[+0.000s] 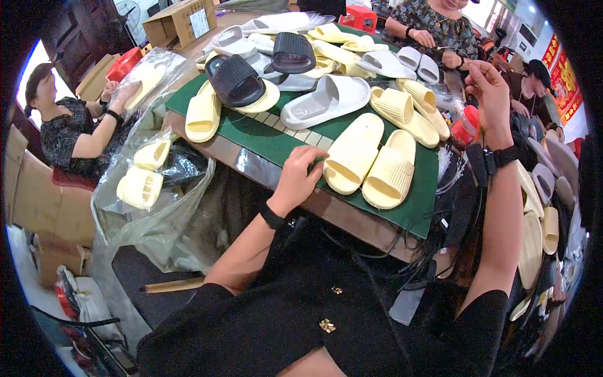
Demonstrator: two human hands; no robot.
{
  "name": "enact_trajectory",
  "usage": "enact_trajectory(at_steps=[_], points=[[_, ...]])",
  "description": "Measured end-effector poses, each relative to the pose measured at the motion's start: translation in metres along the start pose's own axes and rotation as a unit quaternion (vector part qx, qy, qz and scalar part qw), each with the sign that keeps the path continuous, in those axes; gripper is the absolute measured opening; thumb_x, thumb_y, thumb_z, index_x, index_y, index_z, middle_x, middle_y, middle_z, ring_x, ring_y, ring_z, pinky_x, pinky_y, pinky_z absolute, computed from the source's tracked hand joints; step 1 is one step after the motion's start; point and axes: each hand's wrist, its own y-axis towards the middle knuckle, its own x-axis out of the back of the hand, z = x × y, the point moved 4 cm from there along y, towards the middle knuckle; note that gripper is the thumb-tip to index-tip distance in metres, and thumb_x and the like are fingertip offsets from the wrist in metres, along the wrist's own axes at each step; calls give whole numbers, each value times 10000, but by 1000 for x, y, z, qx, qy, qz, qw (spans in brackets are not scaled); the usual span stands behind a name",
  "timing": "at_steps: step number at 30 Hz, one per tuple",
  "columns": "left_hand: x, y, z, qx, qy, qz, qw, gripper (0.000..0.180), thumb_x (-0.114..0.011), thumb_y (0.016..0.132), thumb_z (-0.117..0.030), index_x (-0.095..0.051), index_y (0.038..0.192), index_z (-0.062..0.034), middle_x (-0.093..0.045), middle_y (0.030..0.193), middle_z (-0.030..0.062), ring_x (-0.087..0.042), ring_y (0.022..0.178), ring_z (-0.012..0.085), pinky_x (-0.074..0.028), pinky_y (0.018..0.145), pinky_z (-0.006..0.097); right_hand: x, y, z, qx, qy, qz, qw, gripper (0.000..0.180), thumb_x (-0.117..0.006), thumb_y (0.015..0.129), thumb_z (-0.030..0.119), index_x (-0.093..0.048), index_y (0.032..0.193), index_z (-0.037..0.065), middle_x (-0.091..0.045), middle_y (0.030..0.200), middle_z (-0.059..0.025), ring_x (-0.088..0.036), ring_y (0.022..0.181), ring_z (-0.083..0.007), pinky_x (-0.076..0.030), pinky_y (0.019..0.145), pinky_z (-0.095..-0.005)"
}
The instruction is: Assembling and inspecting various styles of slippers and shoes at a manufacturing station.
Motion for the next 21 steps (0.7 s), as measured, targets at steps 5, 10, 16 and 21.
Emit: enact_trajectory(at_steps=[5, 10, 16, 21], points=[[-8, -5, 8, 4, -18, -4, 1000, 172, -627, 817, 3, -661, 985, -13, -669, 1011, 141, -619, 970, 301, -506, 816, 366, 13, 17, -34, -25, 6, 16, 1000, 124, -627, 948, 131, -672, 1016, 37, -672, 884, 2, -576, 725, -48, -456, 626, -189], [-6, -9, 11, 76, -68, -6, 995, 136, -626, 815, -4, -666, 943, -19, -671, 975, 132, -607, 970, 312, -493, 843, 386, 27, 25, -58, -60, -9, 2, 998, 156, -662, 928, 120, -667, 1074, 64, -634, 855, 33, -593, 722, -64, -478, 620, -200], [-7, -8, 10, 52, -44, -2, 998, 128, -626, 830, -5, -675, 947, -25, -679, 991, 115, -623, 952, 279, -501, 807, 355, 51, 42, -58, -50, -3, 11, 999, 145, -658, 929, 147, -675, 1045, 63, -647, 875, 32, -575, 730, -62, -463, 615, -210], [-6, -8, 8, 35, -21, -2, 999, 129, -626, 832, 4, -683, 944, -30, -684, 1010, 115, -632, 950, 267, -508, 791, 342, 57, 50, -51, -40, -21, 13, 999, 169, -660, 928, 161, -664, 1067, 66, -644, 875, 37, -573, 753, -57, -448, 627, -209]])
